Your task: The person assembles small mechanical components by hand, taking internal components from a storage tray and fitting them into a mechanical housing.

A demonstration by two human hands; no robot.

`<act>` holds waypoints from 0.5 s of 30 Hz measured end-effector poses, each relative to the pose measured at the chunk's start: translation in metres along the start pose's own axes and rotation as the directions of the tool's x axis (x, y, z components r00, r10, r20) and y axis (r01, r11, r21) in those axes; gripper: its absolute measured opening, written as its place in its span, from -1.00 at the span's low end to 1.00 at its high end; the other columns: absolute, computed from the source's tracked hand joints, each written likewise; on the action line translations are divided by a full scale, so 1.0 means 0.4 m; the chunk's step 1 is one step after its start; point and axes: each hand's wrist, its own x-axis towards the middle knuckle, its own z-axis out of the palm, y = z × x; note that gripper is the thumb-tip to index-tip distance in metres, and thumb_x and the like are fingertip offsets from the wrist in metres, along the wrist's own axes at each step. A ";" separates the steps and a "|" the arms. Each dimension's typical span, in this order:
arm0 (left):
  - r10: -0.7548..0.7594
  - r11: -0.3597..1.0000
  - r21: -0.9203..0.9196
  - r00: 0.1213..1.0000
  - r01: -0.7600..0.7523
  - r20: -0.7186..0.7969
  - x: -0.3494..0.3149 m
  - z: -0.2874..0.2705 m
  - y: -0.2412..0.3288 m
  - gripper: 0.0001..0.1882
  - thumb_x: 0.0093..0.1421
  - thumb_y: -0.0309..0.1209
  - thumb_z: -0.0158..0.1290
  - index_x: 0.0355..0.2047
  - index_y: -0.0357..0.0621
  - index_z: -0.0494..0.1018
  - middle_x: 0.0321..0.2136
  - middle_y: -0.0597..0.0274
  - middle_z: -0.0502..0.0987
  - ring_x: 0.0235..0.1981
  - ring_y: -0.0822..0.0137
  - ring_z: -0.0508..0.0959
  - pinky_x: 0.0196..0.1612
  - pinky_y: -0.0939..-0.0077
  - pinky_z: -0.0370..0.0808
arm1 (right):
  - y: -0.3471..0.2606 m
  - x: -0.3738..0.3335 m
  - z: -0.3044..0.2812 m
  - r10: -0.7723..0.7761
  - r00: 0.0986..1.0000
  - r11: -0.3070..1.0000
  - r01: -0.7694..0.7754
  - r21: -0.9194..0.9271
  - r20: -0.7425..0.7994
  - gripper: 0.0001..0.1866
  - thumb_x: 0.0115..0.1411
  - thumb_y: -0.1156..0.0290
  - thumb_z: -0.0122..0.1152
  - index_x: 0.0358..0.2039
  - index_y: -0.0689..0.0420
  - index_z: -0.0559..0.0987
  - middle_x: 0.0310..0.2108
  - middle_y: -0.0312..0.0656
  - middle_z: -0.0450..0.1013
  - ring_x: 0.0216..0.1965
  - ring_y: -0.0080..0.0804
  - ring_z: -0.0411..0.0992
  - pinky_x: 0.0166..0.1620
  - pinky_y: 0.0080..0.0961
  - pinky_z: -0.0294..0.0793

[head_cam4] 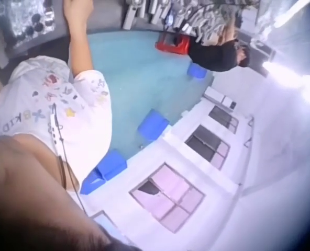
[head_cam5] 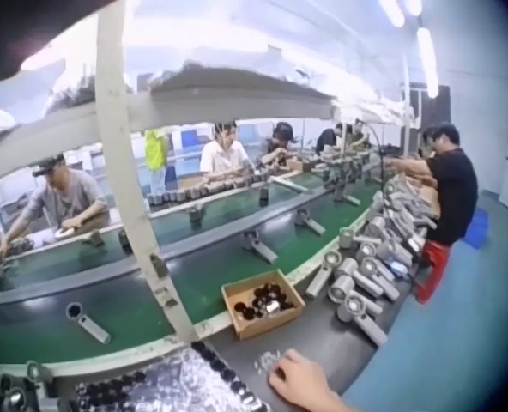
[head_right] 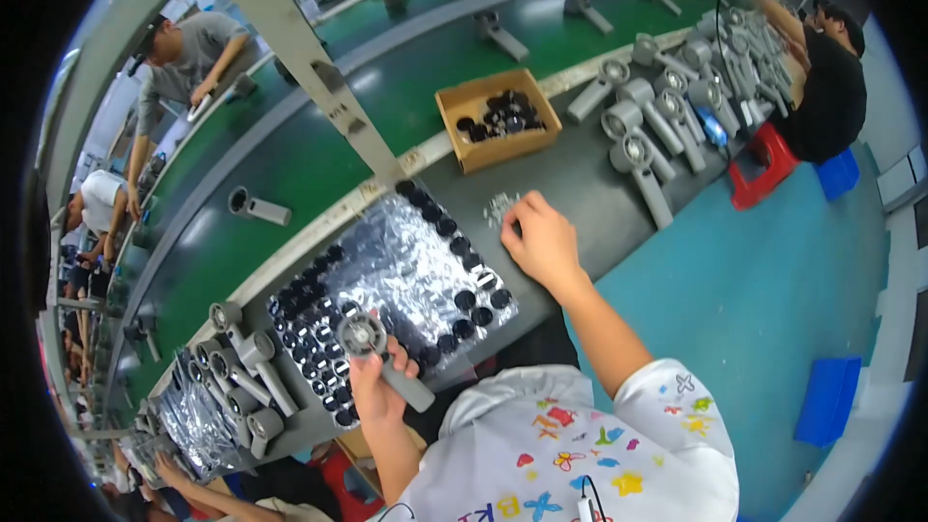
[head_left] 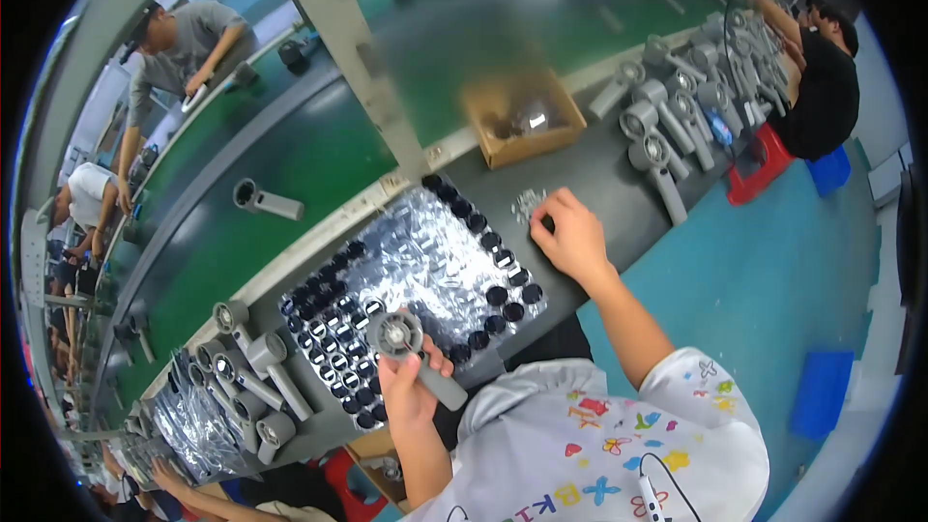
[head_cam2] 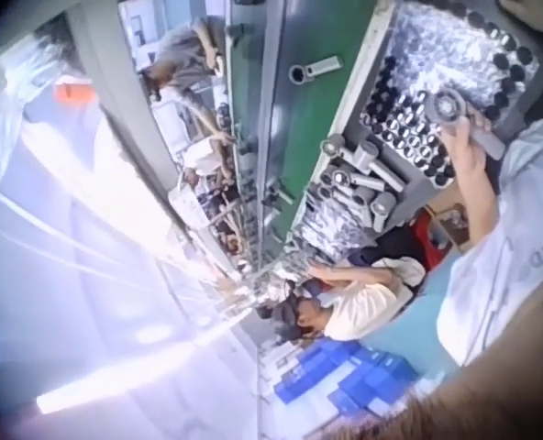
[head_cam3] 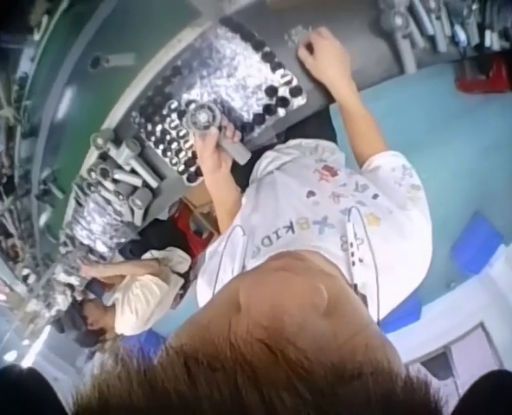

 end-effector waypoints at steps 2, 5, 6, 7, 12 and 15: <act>-0.007 1.000 0.019 1.000 0.007 0.015 -0.003 0.004 0.001 -0.21 0.20 -0.39 0.26 0.38 -0.11 0.14 -0.22 0.14 0.43 -0.34 0.30 0.46 -0.33 0.29 0.48 | 0.007 -0.005 0.000 -0.026 1.000 0.996 0.027 0.079 -0.008 -0.91 0.12 0.36 0.29 -0.39 0.07 0.59 -0.31 -0.17 0.49 -0.33 -0.02 0.53 -0.27 -0.12 0.52; -0.026 0.999 0.037 0.998 0.024 0.055 -0.007 0.002 0.003 -0.24 0.24 -0.37 0.23 0.39 -0.05 0.14 -0.22 0.13 0.43 -0.33 0.30 0.45 -0.33 0.29 0.48 | 0.022 -0.018 -0.009 0.050 0.998 0.905 -0.066 0.421 0.050 -0.90 0.16 0.44 0.28 -0.37 0.19 0.58 -0.52 -0.11 0.56 -0.50 -0.41 0.56 -0.36 -0.46 0.53; -0.023 0.999 0.039 0.999 0.021 0.035 -0.012 0.003 0.006 -0.33 0.24 -0.40 0.21 0.32 -0.06 0.20 -0.22 0.12 0.43 -0.34 0.28 0.45 -0.32 0.26 0.49 | 0.008 -0.023 -0.009 0.065 0.994 0.884 -0.100 0.456 0.092 -0.89 0.15 0.44 0.30 -0.34 0.19 0.59 -0.51 -0.15 0.57 -0.46 -0.46 0.58 -0.32 -0.48 0.55; -0.013 0.999 0.032 0.998 0.011 0.054 -0.010 -0.005 0.003 -0.45 0.24 -0.44 0.20 0.20 -0.08 0.27 -0.21 0.10 0.44 -0.34 0.26 0.46 -0.33 0.24 0.49 | -0.024 -0.026 -0.022 0.026 0.998 0.870 -0.054 0.490 0.065 -0.88 0.15 0.45 0.31 -0.32 0.20 0.60 -0.49 -0.19 0.58 -0.45 -0.48 0.58 -0.29 -0.48 0.57; -0.048 0.998 0.041 0.999 0.048 0.010 -0.001 0.004 -0.011 -0.59 0.25 -0.51 0.15 0.08 -0.09 0.32 -0.23 0.07 0.49 -0.34 0.23 0.48 -0.33 0.21 0.50 | -0.124 -0.028 -0.057 -0.163 0.985 0.832 0.108 0.544 0.054 -0.89 0.23 0.48 0.27 -0.23 0.18 0.65 -0.40 -0.27 0.56 -0.39 -0.60 0.53 -0.28 -0.58 0.55; -0.020 0.996 0.093 0.999 0.017 0.035 -0.006 0.017 -0.009 -0.64 0.31 -0.44 0.08 0.09 -0.12 0.33 -0.21 0.05 0.50 -0.31 0.20 0.50 -0.28 0.17 0.53 | -0.182 -0.024 -0.081 -0.266 0.961 0.797 0.177 0.578 0.072 -0.88 0.23 0.53 0.23 -0.22 0.19 0.66 -0.31 -0.22 0.55 -0.35 -0.52 0.55 -0.27 -0.56 0.56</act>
